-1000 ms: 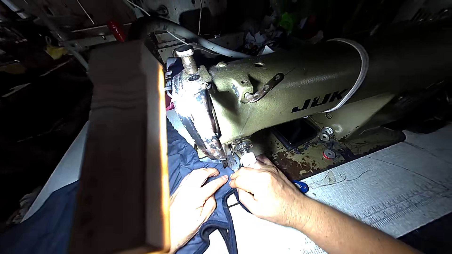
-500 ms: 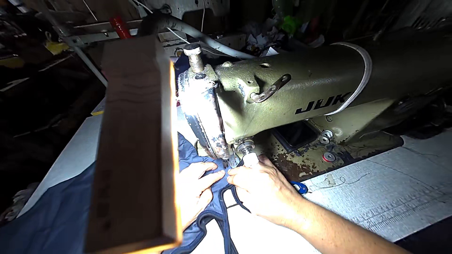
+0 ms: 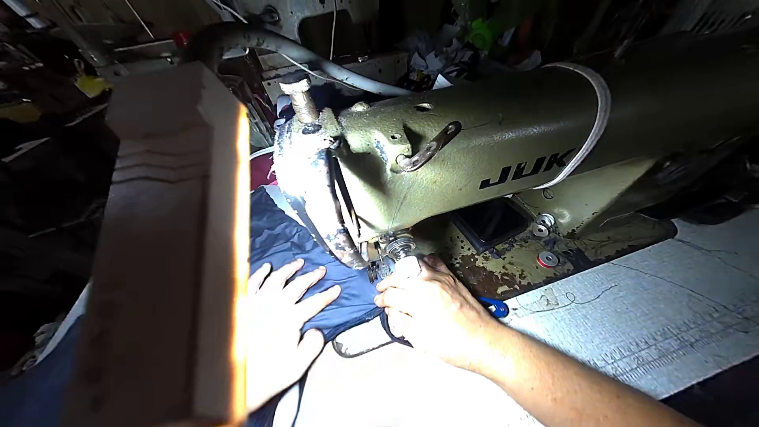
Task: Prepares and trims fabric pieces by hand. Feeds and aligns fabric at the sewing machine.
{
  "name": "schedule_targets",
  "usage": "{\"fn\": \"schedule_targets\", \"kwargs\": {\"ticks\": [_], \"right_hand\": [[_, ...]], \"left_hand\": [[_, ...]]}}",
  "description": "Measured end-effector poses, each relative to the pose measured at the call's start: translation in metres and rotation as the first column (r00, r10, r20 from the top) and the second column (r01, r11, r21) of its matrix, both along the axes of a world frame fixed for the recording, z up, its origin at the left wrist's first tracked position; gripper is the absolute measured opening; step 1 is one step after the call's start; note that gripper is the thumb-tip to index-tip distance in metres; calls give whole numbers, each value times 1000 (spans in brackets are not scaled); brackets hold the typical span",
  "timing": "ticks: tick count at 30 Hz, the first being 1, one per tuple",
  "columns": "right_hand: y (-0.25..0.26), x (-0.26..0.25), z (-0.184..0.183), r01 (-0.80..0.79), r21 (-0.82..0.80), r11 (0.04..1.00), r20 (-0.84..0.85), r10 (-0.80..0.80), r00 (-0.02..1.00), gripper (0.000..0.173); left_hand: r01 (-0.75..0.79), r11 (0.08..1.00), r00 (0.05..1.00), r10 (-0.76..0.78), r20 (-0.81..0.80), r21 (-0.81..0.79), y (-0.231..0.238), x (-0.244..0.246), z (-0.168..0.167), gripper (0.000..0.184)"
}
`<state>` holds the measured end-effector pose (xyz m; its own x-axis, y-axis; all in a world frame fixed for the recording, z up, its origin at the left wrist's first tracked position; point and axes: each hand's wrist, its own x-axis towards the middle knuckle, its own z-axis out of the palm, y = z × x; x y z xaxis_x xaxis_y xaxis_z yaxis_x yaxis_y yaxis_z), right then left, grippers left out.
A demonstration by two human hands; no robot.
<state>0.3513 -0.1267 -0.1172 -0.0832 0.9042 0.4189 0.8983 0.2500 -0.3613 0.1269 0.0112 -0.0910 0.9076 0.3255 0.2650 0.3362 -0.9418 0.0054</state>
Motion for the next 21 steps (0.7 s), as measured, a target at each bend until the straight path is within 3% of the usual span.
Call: {"fn": "schedule_targets", "kwargs": {"ticks": [2, 4, 8, 9, 12, 15, 18, 21], "right_hand": [[0, 0, 0, -11, -18, 1000, -31, 10, 999, 24], [0, 2, 1, -33, -50, 998, -75, 29, 997, 25], [-1, 3, 9, 62, -186, 981, -76, -78, 994, 25], [0, 3, 8, 127, -151, 980, -54, -136, 989, 21], [5, 5, -8, 260, 197, 945, -37, -258, 966, 15], [6, 4, -8, 170, 304, 937, -110, -143, 984, 17], [5, 1, -7, 11, 214, 977, -78, 5, 997, 16], [6, 1, -1, -51, -16, 999, -37, 50, 998, 26]], "left_hand": [[-59, 997, 998, 61, 25, -43, -29, 26, 12, 47], [-110, 979, 985, 130, 109, -171, -49, 45, 1, 46], [-152, 976, 956, 185, 229, -155, -41, 55, -28, 26], [-136, 974, 952, 180, 249, -183, -36, 52, -28, 24], [-44, 897, 921, 206, 329, -439, -22, 42, -24, 20], [-1, 756, 904, 281, 323, -655, -12, 38, -18, 17], [-20, 723, 906, 305, 293, -691, -10, 38, -17, 12], [-14, 737, 904, 298, 306, -675, -9, 39, -21, 7]]}}
